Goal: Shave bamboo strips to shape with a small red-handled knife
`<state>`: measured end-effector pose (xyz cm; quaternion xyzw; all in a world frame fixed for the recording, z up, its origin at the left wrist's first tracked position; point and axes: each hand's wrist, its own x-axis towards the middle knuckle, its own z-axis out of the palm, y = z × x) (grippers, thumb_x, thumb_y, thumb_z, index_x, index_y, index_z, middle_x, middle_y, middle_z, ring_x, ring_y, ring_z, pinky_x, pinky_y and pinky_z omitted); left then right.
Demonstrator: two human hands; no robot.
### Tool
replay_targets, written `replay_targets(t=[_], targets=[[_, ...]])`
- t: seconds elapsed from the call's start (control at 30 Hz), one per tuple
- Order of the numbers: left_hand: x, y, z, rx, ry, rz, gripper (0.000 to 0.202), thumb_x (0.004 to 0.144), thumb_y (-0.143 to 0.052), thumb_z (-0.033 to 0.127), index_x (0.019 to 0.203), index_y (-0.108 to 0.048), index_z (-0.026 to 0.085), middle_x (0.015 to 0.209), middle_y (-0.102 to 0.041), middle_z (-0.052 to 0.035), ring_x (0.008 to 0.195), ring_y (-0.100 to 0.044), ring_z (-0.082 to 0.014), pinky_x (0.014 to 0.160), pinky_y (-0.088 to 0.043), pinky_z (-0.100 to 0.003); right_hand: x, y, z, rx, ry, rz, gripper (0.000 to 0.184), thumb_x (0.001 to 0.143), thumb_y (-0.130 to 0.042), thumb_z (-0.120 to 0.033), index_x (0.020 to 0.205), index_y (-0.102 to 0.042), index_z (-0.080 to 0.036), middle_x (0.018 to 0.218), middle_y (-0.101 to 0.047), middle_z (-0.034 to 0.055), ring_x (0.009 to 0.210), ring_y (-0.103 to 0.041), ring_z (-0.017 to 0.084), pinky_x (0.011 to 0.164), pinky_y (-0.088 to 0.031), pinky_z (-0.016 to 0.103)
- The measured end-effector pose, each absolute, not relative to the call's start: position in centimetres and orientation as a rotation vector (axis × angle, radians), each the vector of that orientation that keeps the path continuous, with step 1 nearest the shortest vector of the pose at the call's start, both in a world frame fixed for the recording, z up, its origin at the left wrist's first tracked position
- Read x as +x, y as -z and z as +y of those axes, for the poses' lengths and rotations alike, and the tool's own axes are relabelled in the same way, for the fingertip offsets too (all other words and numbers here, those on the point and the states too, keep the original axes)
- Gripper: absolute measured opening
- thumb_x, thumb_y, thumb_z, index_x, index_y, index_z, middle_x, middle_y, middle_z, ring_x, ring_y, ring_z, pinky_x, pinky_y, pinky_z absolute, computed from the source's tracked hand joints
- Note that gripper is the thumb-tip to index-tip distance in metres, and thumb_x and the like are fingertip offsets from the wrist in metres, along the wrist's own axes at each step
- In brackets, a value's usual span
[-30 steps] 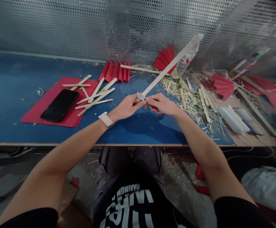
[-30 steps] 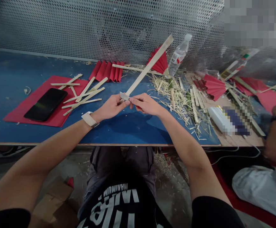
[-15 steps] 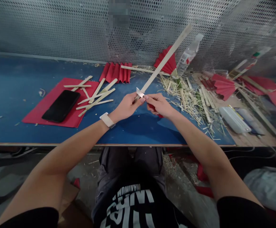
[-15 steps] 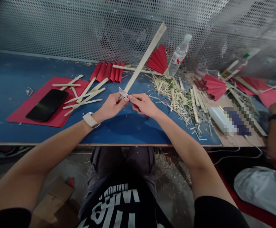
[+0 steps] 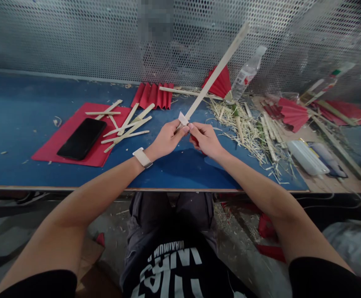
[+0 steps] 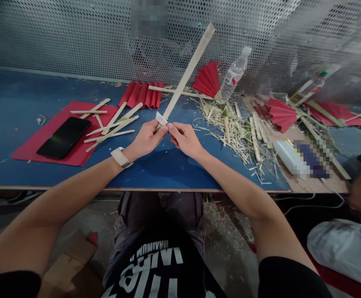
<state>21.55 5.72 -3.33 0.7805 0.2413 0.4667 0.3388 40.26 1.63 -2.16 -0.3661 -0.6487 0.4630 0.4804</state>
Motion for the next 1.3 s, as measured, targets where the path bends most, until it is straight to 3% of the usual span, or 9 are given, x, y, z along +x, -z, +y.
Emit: replay_targets(t=[0.47,0.67,0.9,1.13,1.3], targets=[[22.6,3.7,5.1,1.624,-1.076,0.481,0.054,0.102,-0.071,0.075,0.092,-0.047,0.027,0.055,-0.031,0.0143,0.039,-0.029,-0.0068,0.039,-0.024,-0.025,40.1,2.4,1.7,-0.966,-0.82,-1.657,0.068,0.105,-0.057,-0.087,0.076,-0.053,-0.026,0.056,-0.05,-0.0053,0.046,-0.043,0.01,0.046,-0.035,0.027],[22.6,4.0,5.0,1.553,-1.061,0.57,0.05,0.104,-0.073,0.068,0.091,-0.048,0.026,0.053,-0.033,0.0147,0.039,-0.026,-0.0058,0.039,-0.021,-0.023,40.6,2.0,1.6,-1.052,-0.693,-1.747,0.071,0.108,-0.051,-0.087,0.073,-0.048,-0.026,0.058,-0.052,-0.0029,0.052,-0.046,0.013,0.053,-0.036,0.03],[22.4,3.3,4.6,1.526,-0.956,0.601,0.046,0.104,-0.075,0.065,0.092,-0.055,0.025,0.054,-0.03,0.0147,0.039,-0.025,-0.0054,0.037,-0.021,-0.022,41.3,1.4,1.6,-1.141,-0.365,-1.848,0.069,0.113,-0.044,-0.082,0.077,-0.058,-0.025,0.063,-0.052,-0.001,0.059,-0.045,0.016,0.062,-0.034,0.034],[22.3,3.9,5.3,1.57,-0.971,0.519,0.052,0.1,-0.076,0.072,0.093,-0.049,0.028,0.057,-0.027,0.0147,0.038,-0.023,-0.0063,0.036,-0.021,-0.025,41.9,1.1,2.0,-1.104,-0.513,-1.899,0.07,0.11,-0.047,-0.085,0.075,-0.054,-0.025,0.063,-0.053,-0.0007,0.06,-0.045,0.016,0.061,-0.034,0.033],[21.9,3.7,5.5,1.738,-0.986,0.552,0.054,0.102,-0.071,0.076,0.095,-0.052,0.026,0.058,-0.036,0.0119,0.041,-0.03,-0.0075,0.041,-0.025,-0.027,42.4,0.7,2.1,-1.07,-0.634,-1.986,0.071,0.11,-0.048,-0.085,0.071,-0.053,-0.025,0.06,-0.055,-0.0009,0.058,-0.046,0.015,0.059,-0.035,0.031]])
